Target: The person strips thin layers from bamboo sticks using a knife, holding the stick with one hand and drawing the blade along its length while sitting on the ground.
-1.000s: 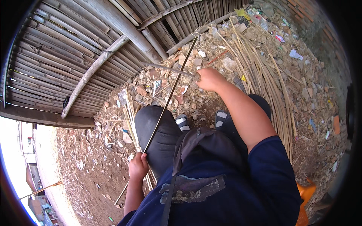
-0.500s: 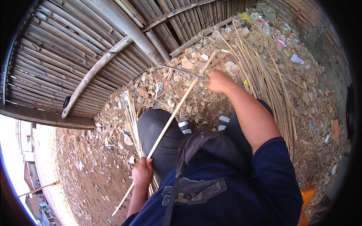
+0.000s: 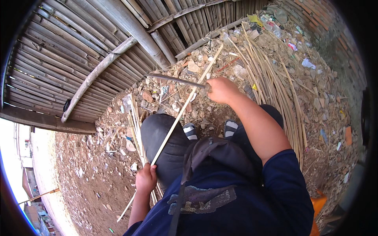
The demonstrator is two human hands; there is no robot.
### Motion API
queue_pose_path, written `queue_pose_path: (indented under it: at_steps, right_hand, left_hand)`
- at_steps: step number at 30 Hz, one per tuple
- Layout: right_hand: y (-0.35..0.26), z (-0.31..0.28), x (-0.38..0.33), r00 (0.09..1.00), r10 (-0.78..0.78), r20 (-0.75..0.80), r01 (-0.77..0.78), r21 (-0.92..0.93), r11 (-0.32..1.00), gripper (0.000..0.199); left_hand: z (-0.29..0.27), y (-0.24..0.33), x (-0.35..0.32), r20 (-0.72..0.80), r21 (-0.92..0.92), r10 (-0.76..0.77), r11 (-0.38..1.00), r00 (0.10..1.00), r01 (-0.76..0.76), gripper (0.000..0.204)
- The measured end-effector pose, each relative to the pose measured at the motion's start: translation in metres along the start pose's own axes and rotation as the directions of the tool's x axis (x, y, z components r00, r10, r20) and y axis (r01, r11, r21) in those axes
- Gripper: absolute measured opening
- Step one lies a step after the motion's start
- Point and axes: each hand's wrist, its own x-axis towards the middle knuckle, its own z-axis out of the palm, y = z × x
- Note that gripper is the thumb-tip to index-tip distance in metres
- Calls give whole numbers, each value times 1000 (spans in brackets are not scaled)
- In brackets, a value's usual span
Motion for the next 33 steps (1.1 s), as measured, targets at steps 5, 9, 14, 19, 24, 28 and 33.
queue_pose_path:
  at_steps: [5, 9, 14, 19, 24, 28, 33]
  right_hand:
    - [-16, 17, -1, 987, -152, 60, 158, -103, 982, 23]
    - [8, 28, 12, 989, -133, 70, 140, -98, 985, 26]
    - [-16, 18, -6, 980, -192, 48, 194, -58, 979, 28]
    - [9, 27, 8, 992, -125, 14, 125, -48, 991, 29]
    - [-3, 9, 0, 995, -101, -7, 101, -70, 992, 26]
    - [-22, 13, -14, 971, -235, 45, 239, -160, 958, 22]
    - [28, 34, 22, 998, -29, -57, 28, -22, 999, 26]
  left_hand:
    - [4, 3, 2, -29, -48, -5, 999, 1000, 3, 35]
    - [-5, 16, 9, -8, 20, -28, 999, 1000, 28, 35]
    - [-7, 13, 8, 2, -4, -12, 1000, 1000, 12, 35]
    - [2, 4, 11, 4, -70, 19, 997, 1000, -19, 34]
    - [-6, 10, 13, 12, -30, -9, 1000, 1000, 10, 34]
    - [3, 2, 7, -4, -61, -5, 998, 1000, 5, 34]
    - [-2, 10, 18, 41, -40, -41, 998, 998, 43, 36]
